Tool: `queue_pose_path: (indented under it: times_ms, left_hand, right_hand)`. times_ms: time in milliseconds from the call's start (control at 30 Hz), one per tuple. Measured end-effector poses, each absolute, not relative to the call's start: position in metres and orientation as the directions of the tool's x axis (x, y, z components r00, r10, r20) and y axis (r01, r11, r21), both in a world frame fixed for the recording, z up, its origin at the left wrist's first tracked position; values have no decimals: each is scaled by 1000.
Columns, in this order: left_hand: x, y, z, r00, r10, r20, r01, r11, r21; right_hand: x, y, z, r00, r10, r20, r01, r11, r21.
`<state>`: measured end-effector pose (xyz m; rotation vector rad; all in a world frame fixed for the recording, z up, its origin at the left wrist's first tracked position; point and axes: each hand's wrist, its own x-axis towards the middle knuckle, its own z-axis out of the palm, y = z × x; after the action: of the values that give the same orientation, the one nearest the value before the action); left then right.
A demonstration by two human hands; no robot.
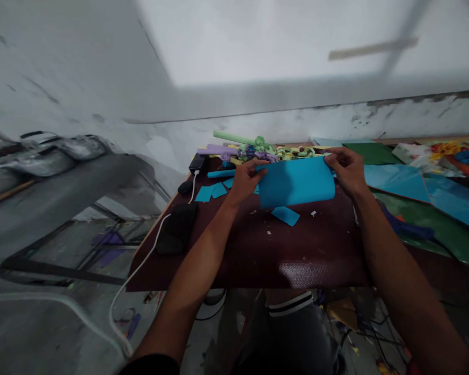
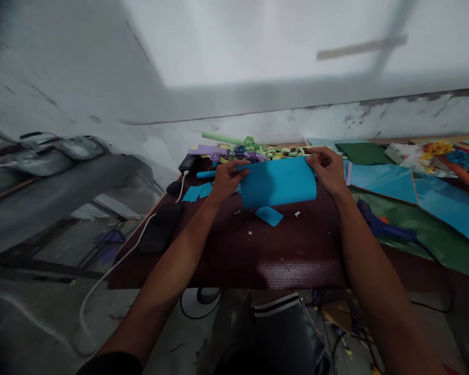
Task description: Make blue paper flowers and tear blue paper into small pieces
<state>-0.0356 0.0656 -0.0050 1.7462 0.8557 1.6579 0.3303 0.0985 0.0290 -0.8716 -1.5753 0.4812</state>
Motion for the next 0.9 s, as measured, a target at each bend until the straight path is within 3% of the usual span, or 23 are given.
queue_pose_path:
  times_ms: [133, 233, 367, 433, 500, 633, 700, 800, 900]
  left_hand:
    - [-34, 67, -5, 72, 759, 647, 75, -651, 755]
    - [-35, 65, -2, 114, 761, 639, 70, -648, 759]
    - [-34, 58, 6, 171, 748, 642, 61, -658, 751]
    - [-33, 54, 10, 184, 747, 639, 40, -656, 754]
    - [-31, 51, 14, 190, 753, 630, 7, -643, 766]
    - [-30, 49, 17, 199, 776, 599, -70, -598, 798]
    - [-30, 50, 17, 206, 773, 600, -92, -595, 798]
    - [-31, 52, 18, 165, 752, 639, -89, -634, 769]
    - [-32, 52, 21, 54, 771, 635, -88, -630, 772]
  right_hand:
    - [336, 96, 50, -94, 724, 683, 424, 650, -631]
    - [329, 84, 83, -318, 667, 674, 551, 709, -441]
    - [293, 62, 130, -657, 602, 454, 647, 759, -72]
    - [267, 55, 144, -746, 582, 325, 618, 786, 10]
    - [243, 55, 150, -782, 562, 267, 581, 814, -10]
    - [215, 65, 151, -810, 545, 217, 498, 834, -239]
    - [211, 66, 151, -819, 541, 191, 478, 827, -295]
    - [214, 61, 154, -790, 569, 226, 483, 806, -341]
    - [227, 54, 155, -705, 631, 324, 463, 755, -464]
